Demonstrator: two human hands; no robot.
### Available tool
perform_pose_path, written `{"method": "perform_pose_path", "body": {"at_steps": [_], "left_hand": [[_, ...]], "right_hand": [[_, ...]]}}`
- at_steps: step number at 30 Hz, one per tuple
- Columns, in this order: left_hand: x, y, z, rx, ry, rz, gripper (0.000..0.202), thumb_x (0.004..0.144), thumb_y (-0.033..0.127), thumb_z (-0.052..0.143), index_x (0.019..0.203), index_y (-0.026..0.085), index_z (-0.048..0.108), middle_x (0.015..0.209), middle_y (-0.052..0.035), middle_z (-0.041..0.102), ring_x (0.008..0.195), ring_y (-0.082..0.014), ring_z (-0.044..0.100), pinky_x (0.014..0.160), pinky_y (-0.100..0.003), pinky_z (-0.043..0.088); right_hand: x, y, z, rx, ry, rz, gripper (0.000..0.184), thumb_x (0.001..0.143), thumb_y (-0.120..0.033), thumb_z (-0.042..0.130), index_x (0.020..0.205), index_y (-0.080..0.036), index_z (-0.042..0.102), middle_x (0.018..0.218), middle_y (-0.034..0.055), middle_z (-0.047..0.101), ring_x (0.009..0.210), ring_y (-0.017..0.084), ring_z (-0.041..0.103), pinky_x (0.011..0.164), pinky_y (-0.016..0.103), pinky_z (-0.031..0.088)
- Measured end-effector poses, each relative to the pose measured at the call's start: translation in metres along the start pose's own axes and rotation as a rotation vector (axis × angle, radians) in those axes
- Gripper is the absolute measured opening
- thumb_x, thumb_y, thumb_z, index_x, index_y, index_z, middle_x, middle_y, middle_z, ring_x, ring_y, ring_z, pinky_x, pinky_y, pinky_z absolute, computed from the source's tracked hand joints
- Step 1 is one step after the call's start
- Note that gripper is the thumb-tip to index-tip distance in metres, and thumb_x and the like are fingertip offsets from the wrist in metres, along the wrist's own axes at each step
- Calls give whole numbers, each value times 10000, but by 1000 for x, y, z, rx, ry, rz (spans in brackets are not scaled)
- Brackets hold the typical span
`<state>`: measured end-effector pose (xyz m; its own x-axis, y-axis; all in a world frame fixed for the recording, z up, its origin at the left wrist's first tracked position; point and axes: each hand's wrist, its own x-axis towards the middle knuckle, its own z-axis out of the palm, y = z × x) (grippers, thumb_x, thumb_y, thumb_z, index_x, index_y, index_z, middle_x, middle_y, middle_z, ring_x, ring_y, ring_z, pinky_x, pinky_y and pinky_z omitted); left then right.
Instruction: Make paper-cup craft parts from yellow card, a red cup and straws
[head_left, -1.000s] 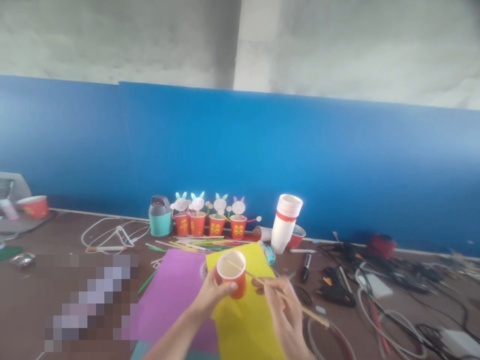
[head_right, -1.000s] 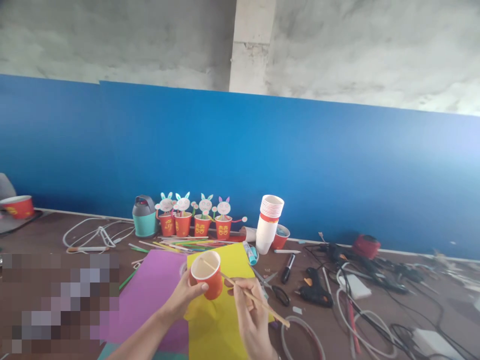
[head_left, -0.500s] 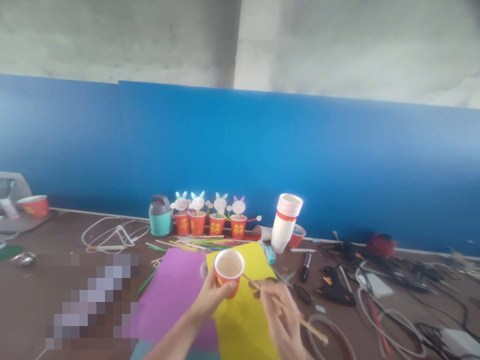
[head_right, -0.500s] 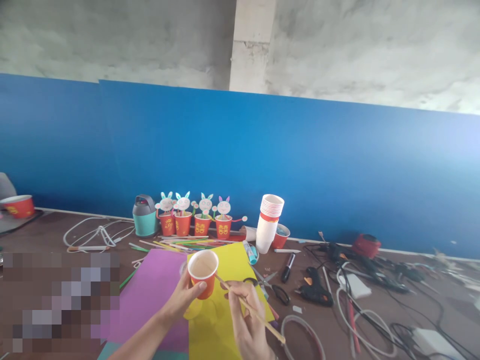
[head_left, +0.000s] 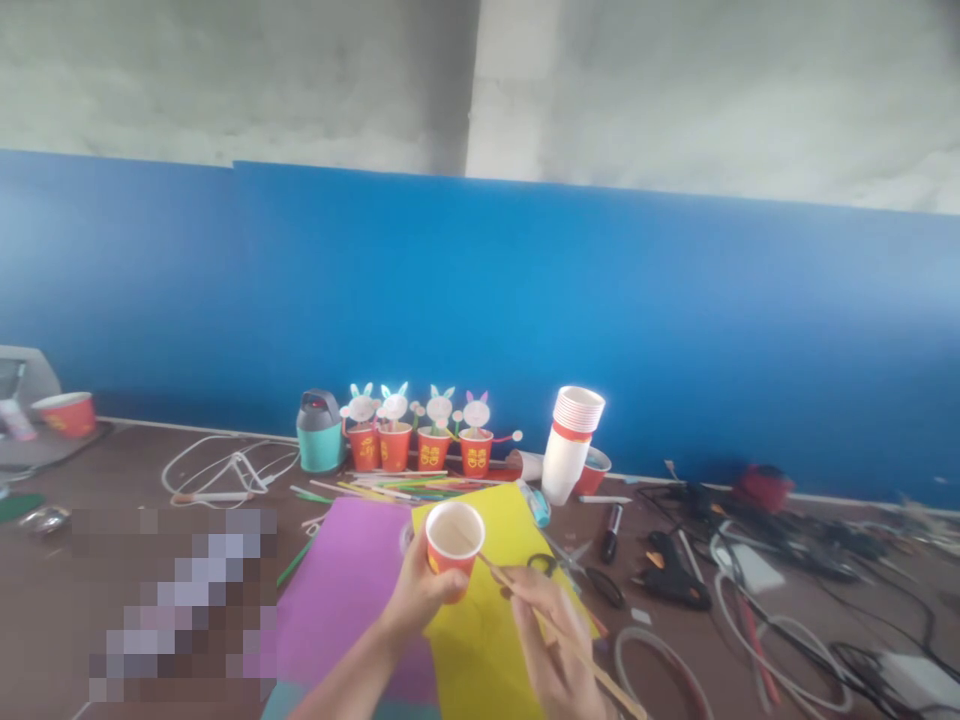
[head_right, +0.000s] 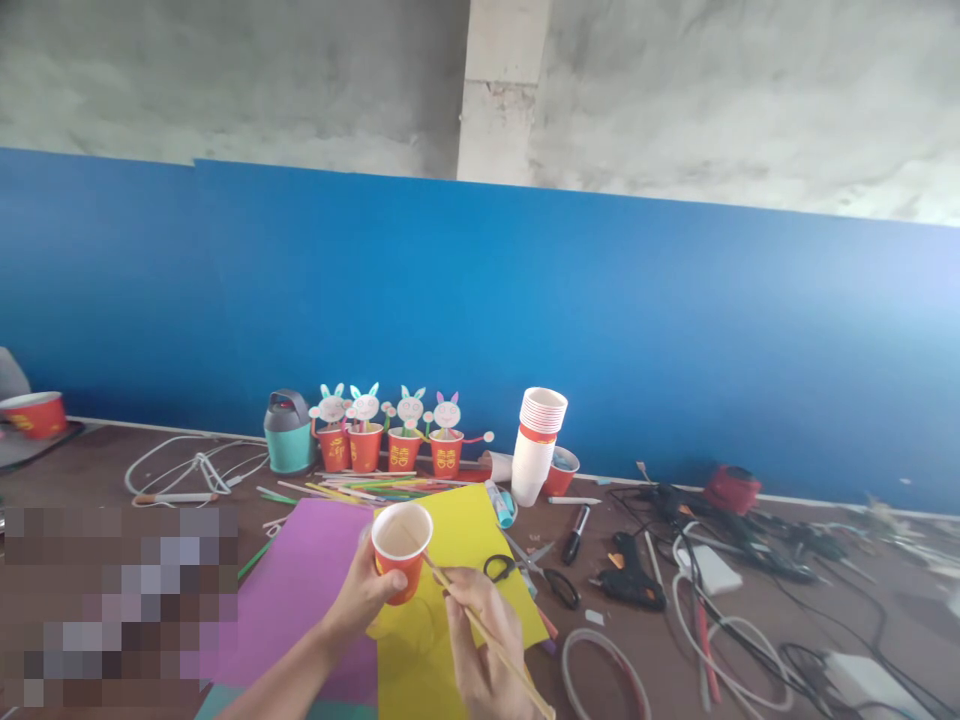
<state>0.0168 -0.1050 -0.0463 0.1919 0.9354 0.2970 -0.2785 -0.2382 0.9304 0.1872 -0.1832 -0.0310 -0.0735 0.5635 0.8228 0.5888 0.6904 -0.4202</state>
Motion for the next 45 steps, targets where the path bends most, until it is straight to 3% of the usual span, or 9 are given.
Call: {"method": "perform_pose_path", "body": {"at_steps": [5, 11, 23, 29, 35, 39, 45], "left_hand": [[1, -6, -2, -1, -21, -43, 674, 495, 521, 811, 1033, 170, 609, 864, -56, 647, 787, -229, 564, 738, -341, 440], [2, -6, -1, -12, -80, -55, 641, 507, 547, 798, 984, 165, 601, 805, -39, 619, 751, -205, 546, 743, -335, 432], [4, 2, -8, -32, -147, -83, 658, 489, 658, 764, 871, 129, 671, 766, -62, 643, 716, -201, 572, 664, -290, 436], [4, 1, -7, -67, -90, -51, 735, 477, 552, 830, 1064, 172, 603, 833, -42, 659, 750, -194, 594, 685, -287, 458], [5, 1, -9, -51, -96, -51, 803, 459, 516, 850, 1129, 169, 576, 791, -29, 650, 720, -194, 581, 669, -297, 457], [3, -1, -7, -15, -24, 7, 772, 478, 559, 826, 1108, 183, 585, 860, -39, 645, 780, -209, 582, 714, -304, 459], [0, -9, -1, -6, 27, 61, 751, 528, 549, 805, 1130, 181, 547, 823, -31, 607, 729, -203, 565, 683, -325, 468]], "right_hand": [[-4, 7, 2, -68, -27, -78, 278, 865, -110, 539, 1122, -200, 593, 1016, 97, 721, 954, 219, 692, 811, 289, 591], [-6, 11, 9, -86, 57, -152, 276, 864, -96, 526, 1115, -193, 591, 992, 85, 720, 931, 201, 695, 810, 280, 587], [-8, 7, 10, 20, 14, -70, 346, 836, -86, 553, 1136, -258, 578, 1054, 65, 714, 979, 231, 681, 829, 334, 585], [1, 4, 8, -19, -17, -229, 403, 838, -96, 530, 1209, -255, 538, 1051, 74, 719, 929, 232, 700, 768, 314, 603], [2, 5, 8, -67, -55, -289, 411, 838, -79, 527, 1217, -238, 519, 1048, 95, 722, 964, 236, 689, 809, 345, 591], [-6, 10, 13, -82, -65, -286, 389, 848, -102, 533, 1218, -223, 538, 1067, 102, 721, 987, 232, 683, 829, 332, 584], [-6, 9, 14, -54, -86, -267, 432, 888, -124, 495, 1283, -298, 490, 1120, 54, 710, 976, 222, 692, 815, 321, 593]]}}
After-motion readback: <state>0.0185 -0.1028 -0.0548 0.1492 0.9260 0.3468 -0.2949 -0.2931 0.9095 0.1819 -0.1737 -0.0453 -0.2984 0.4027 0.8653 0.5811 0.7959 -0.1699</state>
